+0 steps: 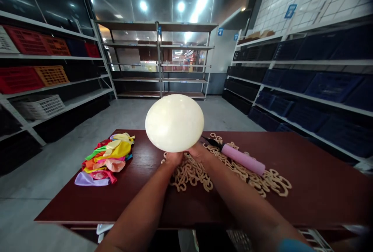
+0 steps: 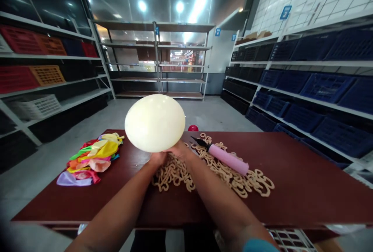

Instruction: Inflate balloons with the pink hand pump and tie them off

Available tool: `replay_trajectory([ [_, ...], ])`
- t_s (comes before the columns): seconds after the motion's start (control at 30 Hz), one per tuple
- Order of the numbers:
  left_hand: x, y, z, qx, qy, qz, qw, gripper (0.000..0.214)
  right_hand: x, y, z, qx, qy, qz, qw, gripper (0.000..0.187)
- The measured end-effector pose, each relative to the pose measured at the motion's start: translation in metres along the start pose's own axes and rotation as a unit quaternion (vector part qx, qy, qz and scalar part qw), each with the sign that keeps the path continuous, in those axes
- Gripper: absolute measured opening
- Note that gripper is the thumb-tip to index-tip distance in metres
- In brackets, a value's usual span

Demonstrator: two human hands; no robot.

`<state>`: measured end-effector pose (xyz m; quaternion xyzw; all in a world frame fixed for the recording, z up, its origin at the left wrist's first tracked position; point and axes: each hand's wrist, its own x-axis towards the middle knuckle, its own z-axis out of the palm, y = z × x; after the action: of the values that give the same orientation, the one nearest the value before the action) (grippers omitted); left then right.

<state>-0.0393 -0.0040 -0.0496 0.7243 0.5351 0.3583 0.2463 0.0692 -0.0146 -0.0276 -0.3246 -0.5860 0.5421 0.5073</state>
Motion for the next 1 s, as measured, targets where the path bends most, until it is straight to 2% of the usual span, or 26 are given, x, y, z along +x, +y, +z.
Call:
replay_trajectory([
  [0.1, 0.001, -0.002, 0.000, -0.077, 0.029, 0.026, 0.996, 0.017, 0.002, 0.014, -0.002, 0.051, 0.056, -0.011, 0.997, 0.046],
  [0.17, 0.002, -0.004, 0.003, -0.108, 0.026, 0.041, 0.993, 0.014, 0.000, 0.023, -0.007, 0.076, 0.074, 0.000, 0.994, 0.039],
  [0.27, 0.001, -0.005, 0.004, -0.144, -0.002, 0.099, 0.985, 0.019, -0.004, 0.026, -0.014, 0.124, 0.053, 0.010, 0.991, 0.026],
  [0.33, 0.000, -0.002, -0.001, -0.162, -0.021, 0.138, 0.977, 0.017, -0.006, 0.024, -0.018, 0.142, 0.042, 0.003, 0.989, 0.024],
  [0.47, -0.002, 0.007, -0.016, -0.206, -0.076, 0.159, 0.963, 0.012, -0.006, 0.020, -0.021, 0.146, 0.040, 0.001, 0.989, 0.026],
  [0.57, -0.003, 0.011, -0.021, -0.269, -0.100, 0.122, 0.950, 0.015, -0.005, 0.020, -0.021, 0.166, 0.043, 0.011, 0.985, 0.027],
  [0.7, -0.003, 0.011, -0.018, -0.362, -0.112, 0.053, 0.924, 0.023, -0.004, 0.020, -0.017, 0.163, 0.048, 0.008, 0.985, 0.027],
  [0.87, 0.004, 0.003, -0.017, -0.491, -0.167, -0.064, 0.853, 0.025, -0.005, 0.018, -0.007, 0.120, 0.050, 0.011, 0.991, 0.032],
  [0.93, 0.009, -0.002, -0.019, -0.554, -0.143, -0.107, 0.813, 0.025, -0.007, 0.019, -0.005, 0.073, 0.051, -0.003, 0.996, 0.033],
  [1.0, 0.015, -0.006, -0.022, -0.621, -0.069, -0.139, 0.768, 0.022, -0.009, 0.023, -0.005, -0.024, 0.083, -0.018, 0.996, 0.033],
])
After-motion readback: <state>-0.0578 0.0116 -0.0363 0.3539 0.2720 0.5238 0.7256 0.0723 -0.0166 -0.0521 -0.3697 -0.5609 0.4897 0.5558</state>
